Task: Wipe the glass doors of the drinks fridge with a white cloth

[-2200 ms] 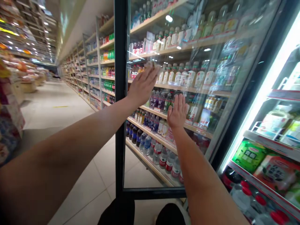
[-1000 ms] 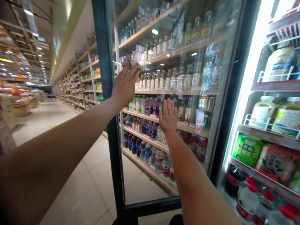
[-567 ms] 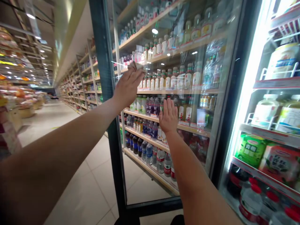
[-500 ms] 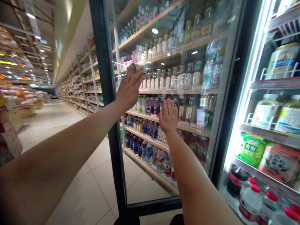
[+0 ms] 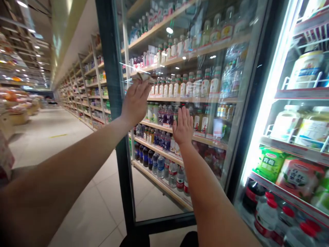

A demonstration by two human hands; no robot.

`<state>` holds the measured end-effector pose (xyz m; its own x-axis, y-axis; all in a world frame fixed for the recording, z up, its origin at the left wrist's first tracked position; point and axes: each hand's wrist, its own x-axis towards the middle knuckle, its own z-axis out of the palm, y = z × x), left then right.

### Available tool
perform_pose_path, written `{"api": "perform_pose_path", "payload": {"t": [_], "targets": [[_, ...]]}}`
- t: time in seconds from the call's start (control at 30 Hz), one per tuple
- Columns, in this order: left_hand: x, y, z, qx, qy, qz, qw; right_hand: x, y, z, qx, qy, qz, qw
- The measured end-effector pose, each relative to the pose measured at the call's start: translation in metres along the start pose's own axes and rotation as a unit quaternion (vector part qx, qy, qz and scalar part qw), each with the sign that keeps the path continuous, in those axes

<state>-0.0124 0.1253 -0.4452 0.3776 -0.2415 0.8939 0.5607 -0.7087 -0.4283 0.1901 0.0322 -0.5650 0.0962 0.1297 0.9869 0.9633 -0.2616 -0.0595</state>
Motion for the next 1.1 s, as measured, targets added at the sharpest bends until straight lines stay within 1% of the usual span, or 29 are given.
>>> {"api": "perform_pose_path", "payload": {"t": [0.03, 0.07, 0.13, 0.17, 0.2, 0.23, 0.27, 0.3, 0.37, 0.4, 0.43, 0.5, 0.53, 0.57, 0.63, 0.67, 0.7, 0.73, 0.77, 0.83, 0.87, 0.9, 0.93, 0.97, 1.0, 1.03, 1.07, 1.1], "targets": [[-0.013, 0.008, 0.003, 0.000, 0.006, 0.015, 1.000, 0.000, 0.000, 0.000, 0.000, 0.002, 0.000, 1.000], [-0.027, 0.017, 0.005, -0.004, 0.003, 0.047, 0.999, 0.000, 0.000, 0.000, 0.000, 0.003, 0.000, 1.000], [-0.054, 0.030, 0.006, -0.019, -0.031, 0.156, 0.987, 0.000, 0.000, -0.001, 0.004, 0.000, 0.000, 1.000], [-0.063, 0.033, 0.004, -0.028, -0.056, 0.213, 0.975, 0.000, 0.000, -0.001, 0.005, -0.003, -0.001, 1.000], [-0.066, 0.032, 0.002, -0.035, -0.080, 0.254, 0.963, 0.000, 0.000, -0.001, 0.006, -0.005, 0.000, 1.000], [-0.064, 0.027, 0.000, -0.039, -0.098, 0.273, 0.956, 0.000, 0.001, -0.001, 0.007, -0.006, 0.001, 1.000], [-0.057, 0.021, -0.003, -0.040, -0.105, 0.265, 0.958, 0.000, 0.001, -0.001, 0.008, -0.007, 0.002, 1.000], [-0.048, 0.013, -0.005, -0.038, -0.099, 0.232, 0.967, 0.000, 0.000, -0.001, 0.009, -0.008, 0.004, 1.000], [-0.027, 0.001, -0.007, -0.031, -0.064, 0.134, 0.988, 0.000, 0.000, -0.002, 0.011, -0.010, 0.005, 1.000], [-0.021, -0.002, -0.006, -0.028, -0.046, 0.091, 0.994, 0.000, 0.000, -0.002, 0.011, -0.009, 0.005, 1.000], [-0.019, -0.002, -0.004, -0.028, -0.030, 0.060, 0.997, 0.000, 0.000, -0.002, 0.011, -0.008, 0.004, 1.000], [-0.030, 0.009, 0.002, -0.033, -0.016, 0.040, 0.999, 0.000, 0.000, -0.002, 0.010, -0.007, 0.002, 1.000], [-0.042, 0.016, 0.004, -0.036, -0.023, 0.052, 0.998, 0.000, 0.000, -0.002, 0.010, -0.007, 0.002, 1.000], [-0.055, 0.024, 0.006, -0.041, -0.040, 0.085, 0.995, 0.000, 0.000, -0.002, 0.010, -0.007, 0.003, 1.000], [-0.079, 0.034, 0.006, -0.053, -0.093, 0.201, 0.974, 0.000, 0.001, -0.001, 0.011, -0.007, 0.005, 1.000], [-0.085, 0.035, 0.005, -0.055, -0.118, 0.254, 0.958, 0.000, 0.001, -0.001, 0.011, -0.006, 0.005, 1.000], [-0.087, 0.034, 0.003, -0.053, -0.134, 0.287, 0.947, -0.001, 0.001, -0.001, 0.011, -0.004, 0.004, 1.000], [-0.083, 0.030, 0.001, -0.046, -0.137, 0.291, 0.946, -0.001, 0.001, 0.000, 0.009, -0.001, 0.003, 1.000], [-0.076, 0.024, -0.001, -0.037, -0.126, 0.263, 0.956, -0.001, 0.000, 0.000, 0.006, 0.003, 0.002, 1.000], [-0.056, 0.014, -0.003, -0.017, -0.085, 0.156, 0.984, -0.001, 0.000, 0.000, 0.003, 0.008, 0.001, 1.000], [-0.048, 0.012, -0.003, -0.012, -0.064, 0.107, 0.992, -0.001, 0.000, 0.000, 0.003, 0.007, 0.002, 1.000], [-0.043, 0.011, -0.002, -0.010, -0.047, 0.067, 0.997, -0.001, 0.000, 0.000, 0.004, 0.006, 0.004, 1.000], [-0.042, 0.014, 0.000, -0.013, -0.036, 0.045, 0.998, -0.001, 0.000, -0.001, 0.005, 0.002, 0.004, 1.000], [-0.046, 0.018, 0.002, -0.019, -0.032, 0.042, 0.998, -0.001, 0.000, -0.001, 0.007, -0.002, 0.004, 1.000], [-0.053, 0.024, 0.004, -0.030, -0.040, 0.061, 0.997, -0.001, 0.001, -0.001, 0.008, -0.004, 0.004, 1.000], [-0.062, 0.029, 0.006, -0.043, -0.060, 0.104, 0.992, -0.001, 0.001, -0.002, 0.009, -0.005, 0.004, 1.000], [-0.070, 0.033, 0.006, -0.056, -0.090, 0.162, 0.981, -0.001, 0.001, -0.002, 0.011, -0.005, 0.004, 1.000], [-0.077, 0.035, 0.006, -0.068, -0.122, 0.223, 0.965, -0.001, 0.001, -0.002, 0.014, -0.005, 0.004, 1.000]]}}
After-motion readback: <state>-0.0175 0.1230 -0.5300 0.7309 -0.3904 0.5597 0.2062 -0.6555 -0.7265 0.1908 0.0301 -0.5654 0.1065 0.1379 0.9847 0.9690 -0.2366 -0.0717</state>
